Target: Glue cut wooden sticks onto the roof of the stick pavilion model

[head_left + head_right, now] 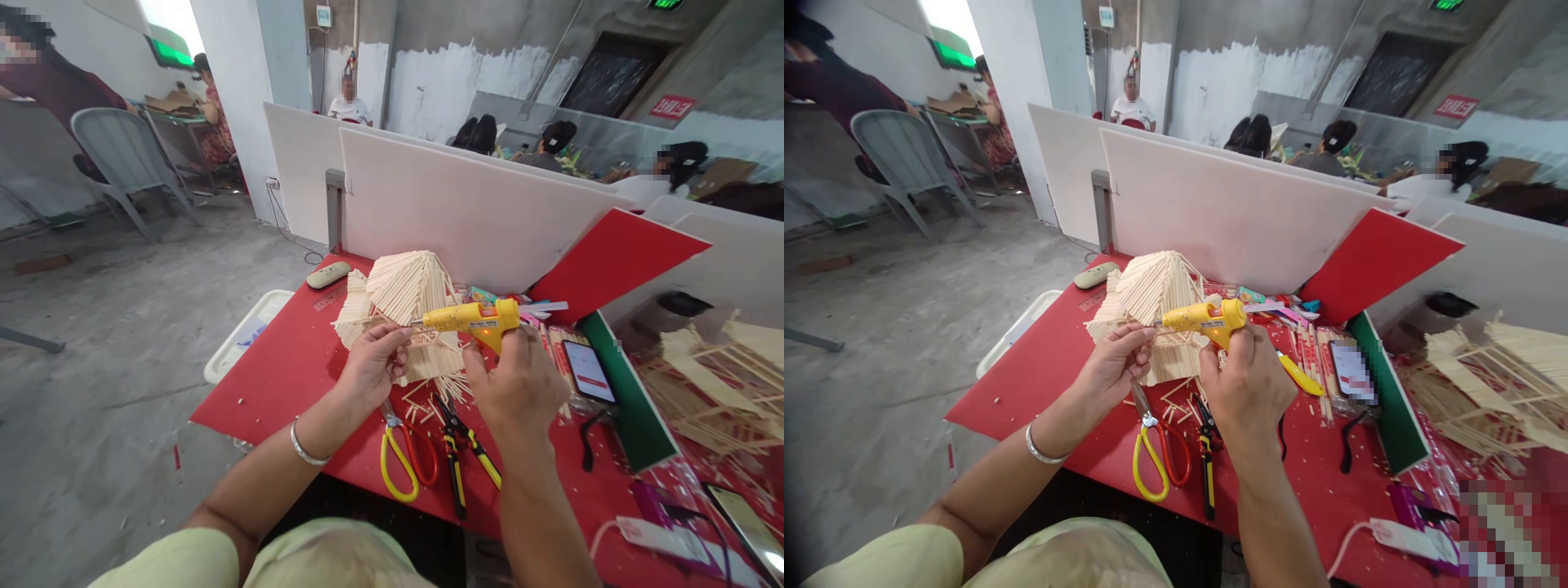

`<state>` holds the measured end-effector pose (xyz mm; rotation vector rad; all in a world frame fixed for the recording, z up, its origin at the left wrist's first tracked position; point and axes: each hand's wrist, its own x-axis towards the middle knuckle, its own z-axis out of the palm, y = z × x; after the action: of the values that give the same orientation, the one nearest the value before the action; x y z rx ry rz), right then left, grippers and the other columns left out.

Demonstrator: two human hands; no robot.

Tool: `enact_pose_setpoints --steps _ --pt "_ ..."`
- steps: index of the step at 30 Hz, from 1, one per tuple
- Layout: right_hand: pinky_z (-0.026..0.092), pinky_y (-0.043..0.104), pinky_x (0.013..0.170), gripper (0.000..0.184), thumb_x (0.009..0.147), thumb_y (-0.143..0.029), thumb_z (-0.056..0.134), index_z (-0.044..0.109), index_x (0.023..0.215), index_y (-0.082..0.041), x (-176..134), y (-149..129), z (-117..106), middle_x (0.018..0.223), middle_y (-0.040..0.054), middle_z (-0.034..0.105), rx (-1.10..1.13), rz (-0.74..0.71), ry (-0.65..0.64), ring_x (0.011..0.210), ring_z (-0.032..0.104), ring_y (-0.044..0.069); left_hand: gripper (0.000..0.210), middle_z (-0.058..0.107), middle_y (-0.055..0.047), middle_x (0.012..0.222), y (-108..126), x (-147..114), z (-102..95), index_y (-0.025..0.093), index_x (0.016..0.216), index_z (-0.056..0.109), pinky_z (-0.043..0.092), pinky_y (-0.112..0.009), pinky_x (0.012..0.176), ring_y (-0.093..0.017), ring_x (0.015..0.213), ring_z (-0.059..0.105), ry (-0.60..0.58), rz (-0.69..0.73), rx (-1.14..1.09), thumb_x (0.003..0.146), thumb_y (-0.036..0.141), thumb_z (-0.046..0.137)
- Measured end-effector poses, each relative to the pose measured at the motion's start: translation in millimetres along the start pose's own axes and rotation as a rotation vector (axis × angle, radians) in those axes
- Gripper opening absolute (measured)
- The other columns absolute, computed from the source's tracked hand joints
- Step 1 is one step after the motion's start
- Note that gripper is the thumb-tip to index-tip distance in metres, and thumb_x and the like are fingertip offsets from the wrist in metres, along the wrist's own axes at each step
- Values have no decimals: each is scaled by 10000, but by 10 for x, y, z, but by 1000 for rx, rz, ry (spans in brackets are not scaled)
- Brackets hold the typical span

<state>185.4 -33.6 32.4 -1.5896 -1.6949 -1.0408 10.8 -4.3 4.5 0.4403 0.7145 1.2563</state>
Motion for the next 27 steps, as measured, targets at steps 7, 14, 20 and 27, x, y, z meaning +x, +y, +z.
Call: enact_pose_setpoints --steps 7,14,20,27 --pt "267 291 526 207 882 -338 603 593 954 -145 -1 -1 -5 872 85 696 -15 -10 17 666 587 174 349 567 37 624 0 3 1 148 749 570 264 -144 372 -28 447 434 -11 12 -35 601 208 880" --pt "275 286 532 221 872 -340 617 581 980 -151 -6 2 9 909 86 706 -26 -5 10 678 597 173 347 570 35 623 2 -2 21 144 759 584 279 -142 376 -29 450 436 -3 21 -49 601 214 886" --pt "274 282 528 223 875 -350 613 581 968 -151 -10 17 26 886 84 701 -31 -16 27 662 585 167 341 573 31 622 -22 10 3 136 763 602 279 -141 368 -28 444 435 -16 30 -47 609 237 889" --pt "283 282 522 226 869 -343 608 587 983 -149 -10 22 50 873 82 691 -24 -25 37 669 583 170 356 578 33 625 -30 4 11 137 778 606 283 -146 375 -28 442 444 -10 30 -40 608 256 896"
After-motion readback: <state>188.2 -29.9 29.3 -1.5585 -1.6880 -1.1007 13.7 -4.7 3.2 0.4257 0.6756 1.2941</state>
